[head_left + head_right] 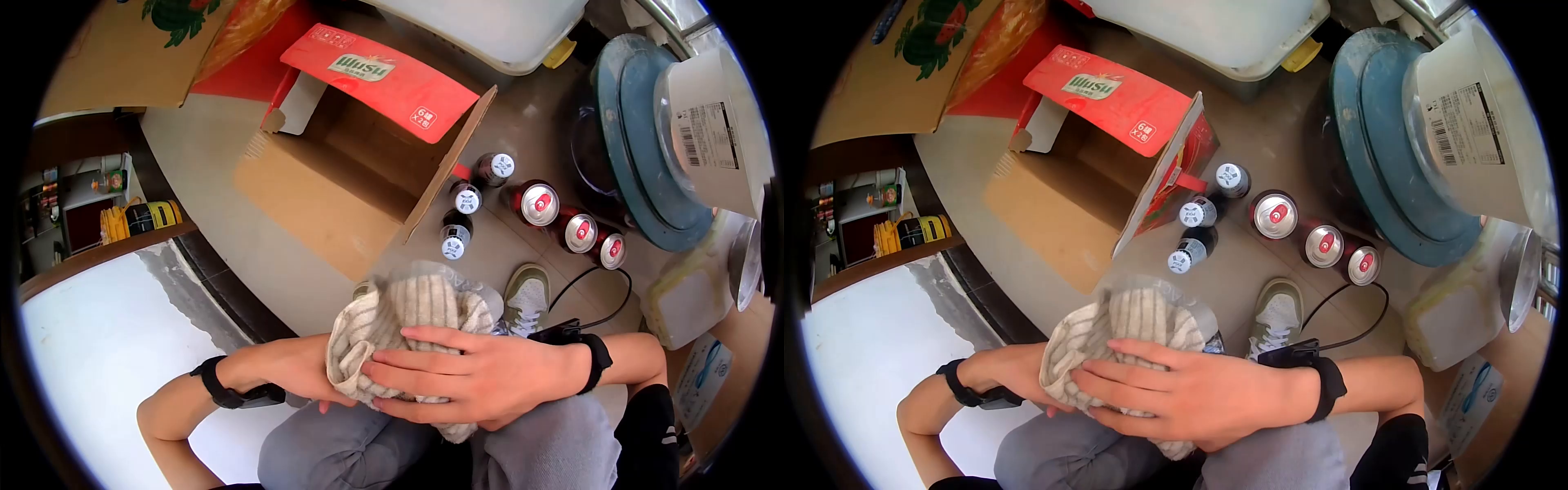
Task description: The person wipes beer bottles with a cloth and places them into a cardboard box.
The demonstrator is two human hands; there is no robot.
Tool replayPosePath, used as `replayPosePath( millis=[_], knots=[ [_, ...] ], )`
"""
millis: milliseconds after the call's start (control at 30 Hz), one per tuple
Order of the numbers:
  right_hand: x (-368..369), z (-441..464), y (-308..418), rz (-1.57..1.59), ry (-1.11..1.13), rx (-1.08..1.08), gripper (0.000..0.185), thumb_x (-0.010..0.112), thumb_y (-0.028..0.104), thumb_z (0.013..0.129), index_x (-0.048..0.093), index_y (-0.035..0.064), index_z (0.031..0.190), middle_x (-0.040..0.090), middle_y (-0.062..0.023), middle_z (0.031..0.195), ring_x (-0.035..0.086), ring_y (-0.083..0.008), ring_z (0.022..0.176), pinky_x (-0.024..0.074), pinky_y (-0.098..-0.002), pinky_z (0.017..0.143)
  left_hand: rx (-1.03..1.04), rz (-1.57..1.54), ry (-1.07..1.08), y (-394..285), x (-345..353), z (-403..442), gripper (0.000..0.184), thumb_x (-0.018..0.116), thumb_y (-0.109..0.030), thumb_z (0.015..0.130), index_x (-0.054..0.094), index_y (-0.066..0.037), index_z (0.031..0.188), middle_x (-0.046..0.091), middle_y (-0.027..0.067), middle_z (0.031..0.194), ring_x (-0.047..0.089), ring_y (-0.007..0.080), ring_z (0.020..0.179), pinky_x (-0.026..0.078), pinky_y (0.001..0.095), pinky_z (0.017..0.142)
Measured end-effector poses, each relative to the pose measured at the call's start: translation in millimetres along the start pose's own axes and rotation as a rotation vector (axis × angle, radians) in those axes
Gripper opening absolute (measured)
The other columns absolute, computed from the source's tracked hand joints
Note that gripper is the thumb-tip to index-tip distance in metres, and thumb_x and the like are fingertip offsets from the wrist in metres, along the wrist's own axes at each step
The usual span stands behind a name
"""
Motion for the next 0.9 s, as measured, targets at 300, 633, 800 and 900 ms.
replayPosePath(
  millis=[300,633,800,900],
  knots=[
    [-3.9,6.1,-3.0,0.534,-0.013,0.117,0.062,0.069,0.028,0.085,0.053,-0.0026,0.136,0.032,-0.0295,0.152,0.033,-0.0402,0.142,0.0183,-0.0498,0.118,0.361,0.202,0.004,3.9,2.3,26.6,0.044,0.072,-0.011,0.084,0.057,0.0,0.124,0.064,0.0113,0.114,0.064,0.0195,0.093,0.054,0.0312,0.079],
    [-48.8,-84.0,-7.6,1.185,-0.659,0.262,0.019,0.062,-0.003,0.087,0.071,-0.0112,0.101,0.069,-0.0239,0.102,0.067,-0.0394,0.095,0.0547,-0.0434,0.083,0.627,0.2,-0.059,34.0,-10.3,70.6,0.052,0.077,-0.016,0.078,0.058,-0.002,0.124,0.063,0.0147,0.122,0.06,0.0262,0.107,0.048,0.0361,0.093],
    [-0.3,-200.4,16.8,1.578,-0.945,0.435,0.016,0.06,0.008,0.072,0.068,-0.0062,0.073,0.062,-0.0179,0.07,0.062,-0.0312,0.062,0.045,-0.0379,0.055,0.587,0.18,-0.069,48.9,-20.5,72.9,0.044,0.078,-0.016,0.075,0.061,-0.001,0.112,0.067,0.0167,0.104,0.064,0.0296,0.091,0.051,0.0381,0.082],
    [57.4,-250.8,46.4,1.717,-0.861,0.69,0.015,0.055,0.001,0.078,0.067,-0.0086,0.077,0.062,-0.0164,0.068,0.059,-0.0265,0.06,0.0431,-0.0335,0.055,0.605,0.221,-0.112,54.6,-21.7,78.0,0.032,0.077,-0.017,0.074,0.063,0.0,0.099,0.068,0.0178,0.091,0.063,0.0328,0.079,0.051,0.0403,0.073]
  ],
)
Point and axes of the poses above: each hand's wrist, its own z-axis towards the middle knuckle, its own x-axis out of the palm, y = z × x, the point moved 7 cm from there along z, towards the middle knuckle
